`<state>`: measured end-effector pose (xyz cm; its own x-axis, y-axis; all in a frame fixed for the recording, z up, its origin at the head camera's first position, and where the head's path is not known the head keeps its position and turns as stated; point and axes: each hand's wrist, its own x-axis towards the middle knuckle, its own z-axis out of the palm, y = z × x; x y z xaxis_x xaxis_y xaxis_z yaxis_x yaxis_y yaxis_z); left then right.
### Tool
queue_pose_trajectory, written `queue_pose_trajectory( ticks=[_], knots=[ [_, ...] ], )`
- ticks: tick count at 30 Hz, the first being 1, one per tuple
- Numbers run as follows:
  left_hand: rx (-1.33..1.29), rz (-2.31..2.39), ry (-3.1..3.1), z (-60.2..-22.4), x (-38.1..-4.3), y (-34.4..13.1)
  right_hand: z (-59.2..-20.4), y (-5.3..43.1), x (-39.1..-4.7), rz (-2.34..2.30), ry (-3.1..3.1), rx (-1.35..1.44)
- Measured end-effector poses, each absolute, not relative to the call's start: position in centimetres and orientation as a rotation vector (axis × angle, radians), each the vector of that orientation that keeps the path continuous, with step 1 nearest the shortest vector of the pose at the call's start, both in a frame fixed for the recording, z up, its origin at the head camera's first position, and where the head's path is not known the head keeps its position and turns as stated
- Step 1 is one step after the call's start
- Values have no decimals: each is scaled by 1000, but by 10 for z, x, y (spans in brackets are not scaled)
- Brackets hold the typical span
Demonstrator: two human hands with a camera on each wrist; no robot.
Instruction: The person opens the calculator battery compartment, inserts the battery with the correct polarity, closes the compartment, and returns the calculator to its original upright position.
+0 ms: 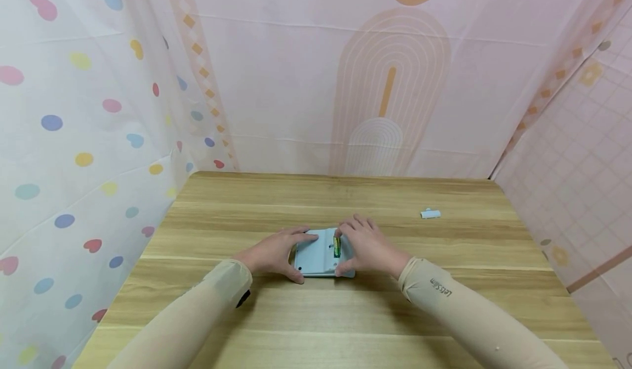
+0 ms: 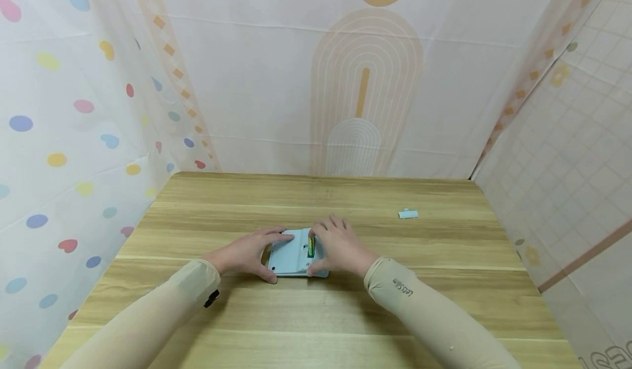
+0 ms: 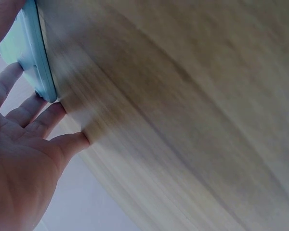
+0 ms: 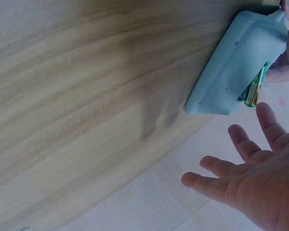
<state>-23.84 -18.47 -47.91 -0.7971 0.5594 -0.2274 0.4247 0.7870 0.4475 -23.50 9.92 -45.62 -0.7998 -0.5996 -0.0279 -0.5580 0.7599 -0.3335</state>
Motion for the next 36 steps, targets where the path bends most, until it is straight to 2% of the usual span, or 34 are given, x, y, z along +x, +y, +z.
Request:
queue_pose_trajectory(
  ticks=[36],
  knots=[
    [742, 571, 2621, -479, -238, -183, -465, 93, -234, -700, 2735, -784]
  ],
)
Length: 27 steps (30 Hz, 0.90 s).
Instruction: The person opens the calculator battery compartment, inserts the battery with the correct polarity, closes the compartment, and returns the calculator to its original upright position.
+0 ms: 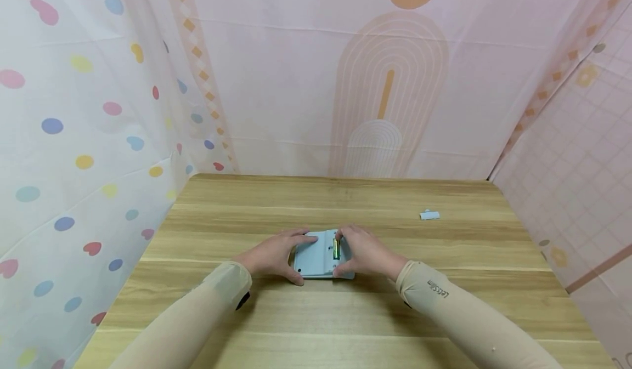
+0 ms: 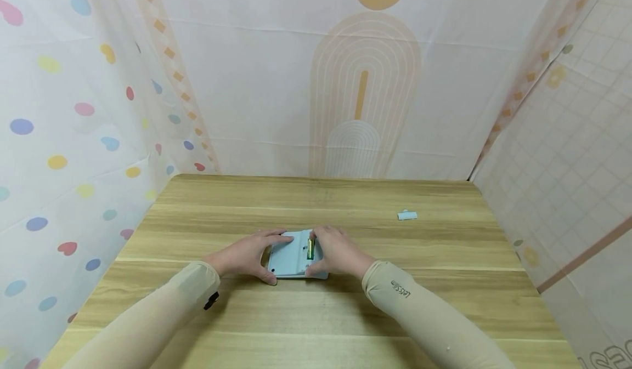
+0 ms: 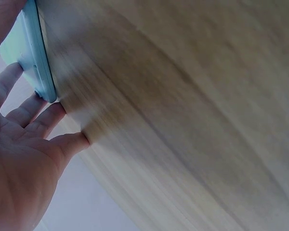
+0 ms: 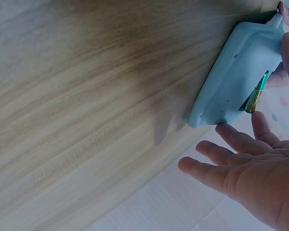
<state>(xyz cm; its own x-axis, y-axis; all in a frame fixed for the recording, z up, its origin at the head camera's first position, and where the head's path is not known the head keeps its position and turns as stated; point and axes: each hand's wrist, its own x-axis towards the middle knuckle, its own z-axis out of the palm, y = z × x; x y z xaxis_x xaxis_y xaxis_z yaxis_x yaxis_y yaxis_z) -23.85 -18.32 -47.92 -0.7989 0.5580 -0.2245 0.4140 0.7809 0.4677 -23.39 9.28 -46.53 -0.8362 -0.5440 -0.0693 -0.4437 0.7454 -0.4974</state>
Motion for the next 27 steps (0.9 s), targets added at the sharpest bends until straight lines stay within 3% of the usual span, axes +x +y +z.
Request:
queue_pose_trajectory(
  ticks=[27],
  knots=[
    [757, 586, 2626, -481, -239, -184, -467, 95, -235, -768, 2710, -789]
  ],
)
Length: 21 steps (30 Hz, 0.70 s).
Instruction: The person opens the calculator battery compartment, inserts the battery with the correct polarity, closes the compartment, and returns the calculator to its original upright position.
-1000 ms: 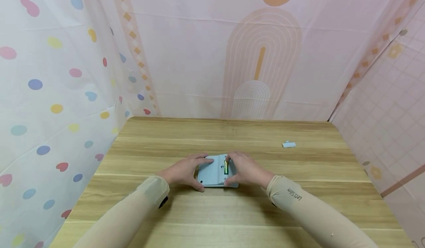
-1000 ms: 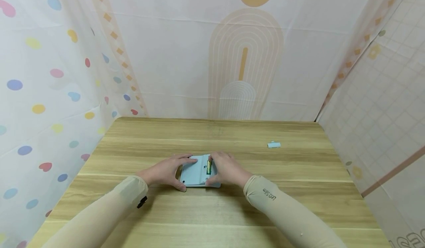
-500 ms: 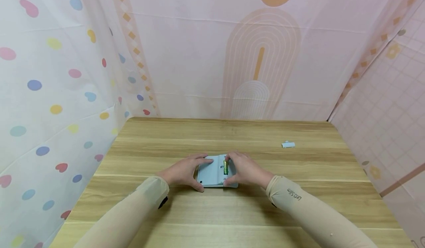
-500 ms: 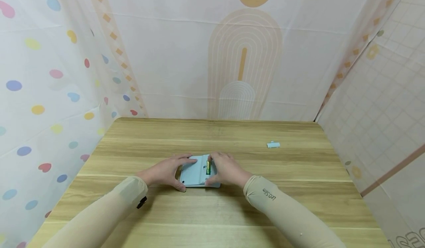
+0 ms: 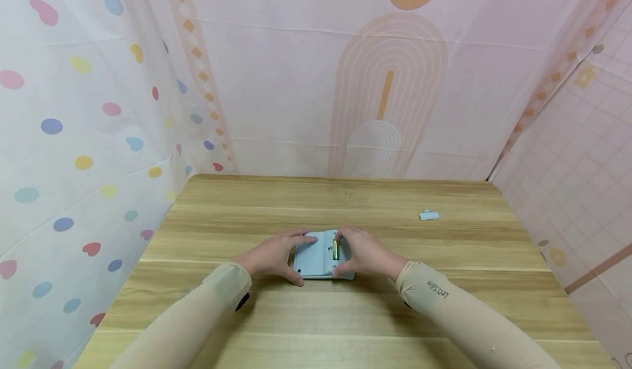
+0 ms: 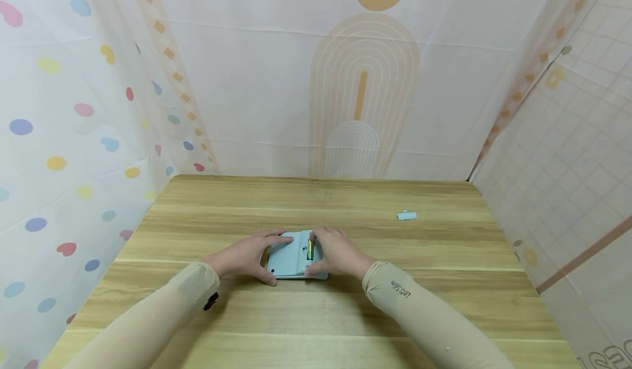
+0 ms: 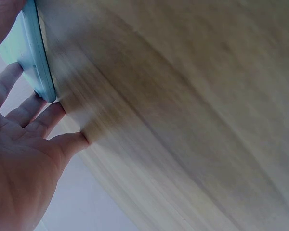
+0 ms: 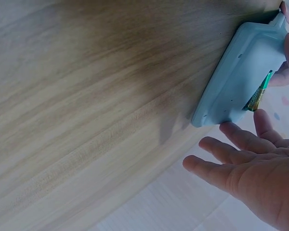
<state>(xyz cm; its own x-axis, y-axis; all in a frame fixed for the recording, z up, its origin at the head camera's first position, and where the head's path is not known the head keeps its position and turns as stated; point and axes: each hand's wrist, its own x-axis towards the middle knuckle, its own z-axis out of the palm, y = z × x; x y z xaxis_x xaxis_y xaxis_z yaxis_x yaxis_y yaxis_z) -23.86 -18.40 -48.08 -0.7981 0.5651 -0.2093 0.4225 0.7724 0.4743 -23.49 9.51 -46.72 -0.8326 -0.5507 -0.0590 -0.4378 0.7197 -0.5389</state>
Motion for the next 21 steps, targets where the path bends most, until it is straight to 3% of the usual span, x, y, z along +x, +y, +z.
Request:
queue_pose_trajectory(
  ticks=[15, 21],
  knots=[
    [760, 570, 2624, -484, -240, -186, -466, 96, -235, -751, 2693, -808],
    [763, 576, 2621, -484, -241, -187, -463, 98, -233, -638, 2729, -934]
  ],
)
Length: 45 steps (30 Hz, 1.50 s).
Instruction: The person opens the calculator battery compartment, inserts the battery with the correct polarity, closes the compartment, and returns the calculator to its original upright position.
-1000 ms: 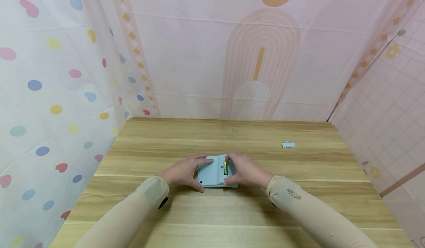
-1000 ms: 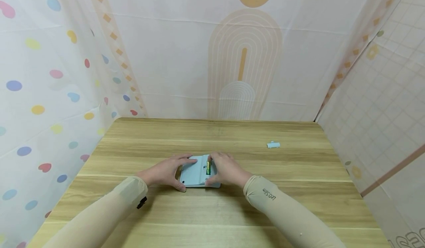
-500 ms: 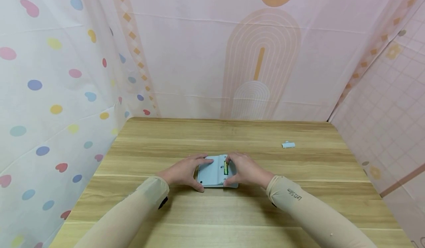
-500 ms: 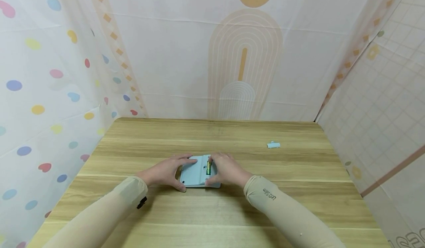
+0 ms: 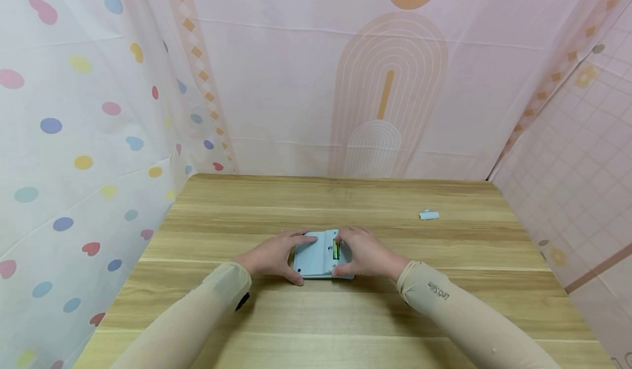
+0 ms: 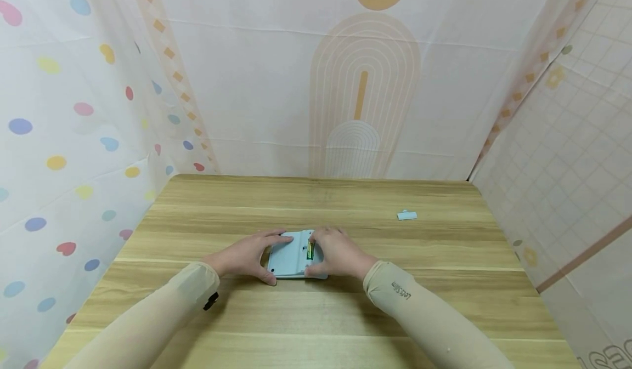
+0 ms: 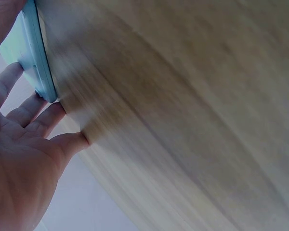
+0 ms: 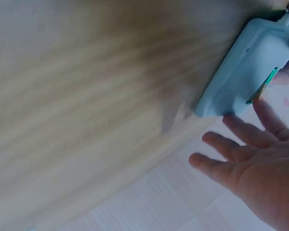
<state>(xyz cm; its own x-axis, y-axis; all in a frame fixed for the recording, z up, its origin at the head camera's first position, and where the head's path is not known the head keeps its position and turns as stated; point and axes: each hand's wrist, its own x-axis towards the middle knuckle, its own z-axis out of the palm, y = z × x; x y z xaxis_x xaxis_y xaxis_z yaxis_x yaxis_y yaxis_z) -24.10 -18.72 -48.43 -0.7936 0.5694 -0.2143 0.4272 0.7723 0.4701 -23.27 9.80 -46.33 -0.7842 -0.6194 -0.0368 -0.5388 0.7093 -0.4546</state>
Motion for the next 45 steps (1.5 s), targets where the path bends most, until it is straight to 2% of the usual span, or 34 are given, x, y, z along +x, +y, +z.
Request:
queue_pose_trajectory(
  ticks=[4, 9, 17, 45],
  knots=[
    [752, 568, 2618, -484, -242, -187, -457, 97, -232, -440, 2762, -1043],
    [769, 575, 2614, -483, -243, -186, -447, 91, -234, -325, 2756, -1038],
    [784, 582, 2619, -482, -244, -185, -440, 85, -235, -336, 2755, -982],
    [754, 603, 2609, -481, -241, -185, -454, 92, -234, -508, 2781, -902]
  ],
)
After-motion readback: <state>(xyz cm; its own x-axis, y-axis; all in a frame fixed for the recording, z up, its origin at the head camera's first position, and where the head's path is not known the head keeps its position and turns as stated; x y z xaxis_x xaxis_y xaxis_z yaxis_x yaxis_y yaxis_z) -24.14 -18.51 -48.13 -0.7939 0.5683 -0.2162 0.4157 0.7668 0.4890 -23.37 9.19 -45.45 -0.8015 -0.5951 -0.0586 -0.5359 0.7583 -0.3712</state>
